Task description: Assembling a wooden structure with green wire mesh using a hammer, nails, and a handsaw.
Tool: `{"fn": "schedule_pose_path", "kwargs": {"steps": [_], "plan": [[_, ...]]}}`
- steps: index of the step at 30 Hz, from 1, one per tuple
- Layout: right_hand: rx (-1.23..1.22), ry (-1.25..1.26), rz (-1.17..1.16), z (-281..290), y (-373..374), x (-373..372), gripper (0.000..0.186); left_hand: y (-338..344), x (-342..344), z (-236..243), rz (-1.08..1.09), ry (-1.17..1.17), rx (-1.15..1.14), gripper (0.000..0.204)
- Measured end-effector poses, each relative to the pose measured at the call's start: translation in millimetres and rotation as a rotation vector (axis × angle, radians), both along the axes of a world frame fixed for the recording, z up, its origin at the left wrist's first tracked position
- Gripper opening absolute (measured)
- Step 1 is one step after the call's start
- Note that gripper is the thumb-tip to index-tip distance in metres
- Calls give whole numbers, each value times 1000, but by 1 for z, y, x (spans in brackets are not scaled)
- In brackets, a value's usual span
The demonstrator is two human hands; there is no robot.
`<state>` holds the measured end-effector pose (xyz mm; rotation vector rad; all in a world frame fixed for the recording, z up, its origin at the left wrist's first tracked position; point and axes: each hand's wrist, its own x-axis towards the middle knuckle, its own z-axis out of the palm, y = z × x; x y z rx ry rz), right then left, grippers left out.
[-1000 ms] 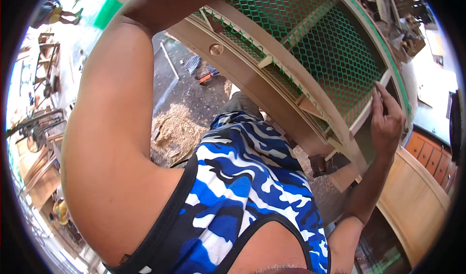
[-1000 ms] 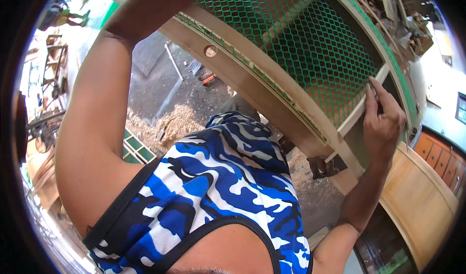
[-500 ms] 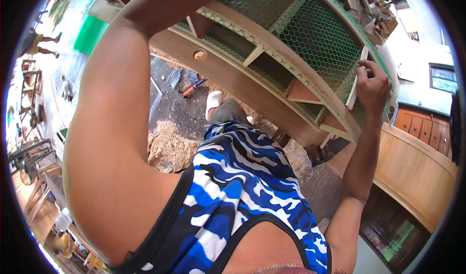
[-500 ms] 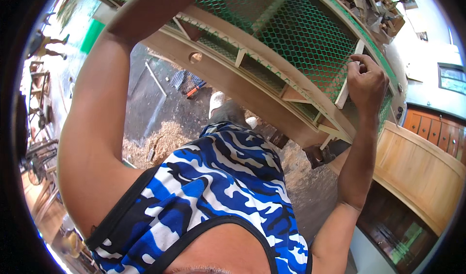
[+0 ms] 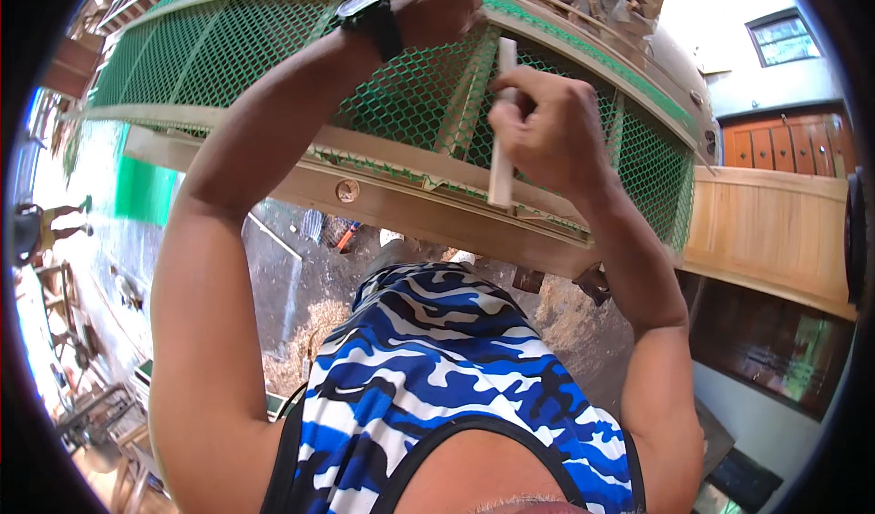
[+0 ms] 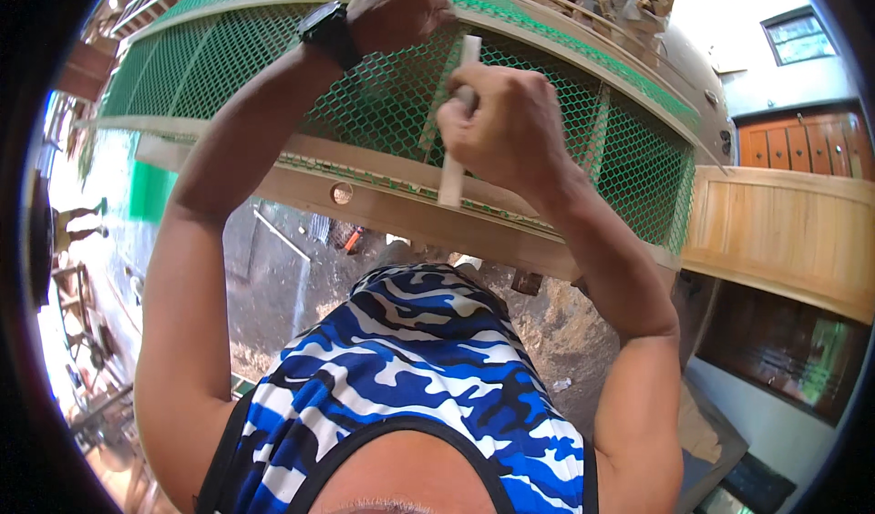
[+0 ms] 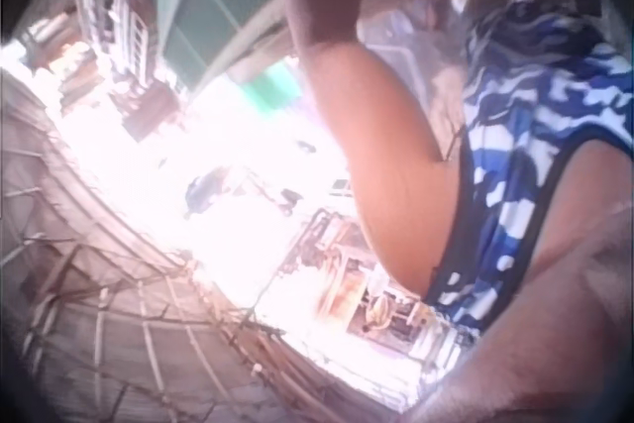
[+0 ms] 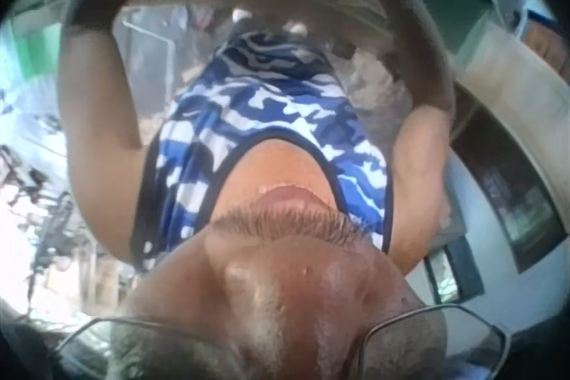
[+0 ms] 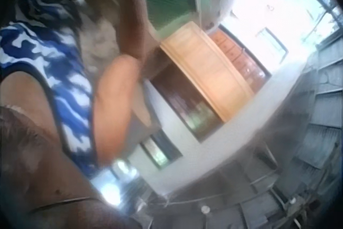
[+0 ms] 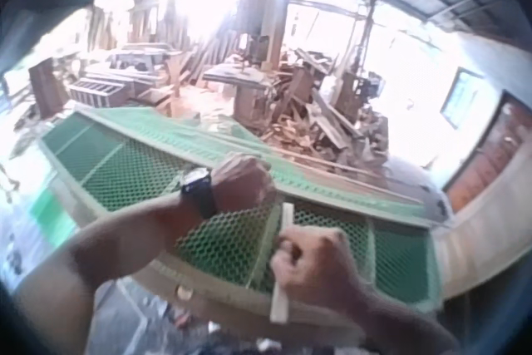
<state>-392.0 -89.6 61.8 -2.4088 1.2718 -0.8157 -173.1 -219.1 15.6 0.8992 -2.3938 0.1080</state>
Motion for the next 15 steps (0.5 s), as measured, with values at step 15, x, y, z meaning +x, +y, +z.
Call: {"fn": "schedule_pose_path", "kwargs": {"steps": [15], "plan": [[-97,172,-149,-27,-36,39,36,-8,-1,-1,105,-32,-45,21]]}}
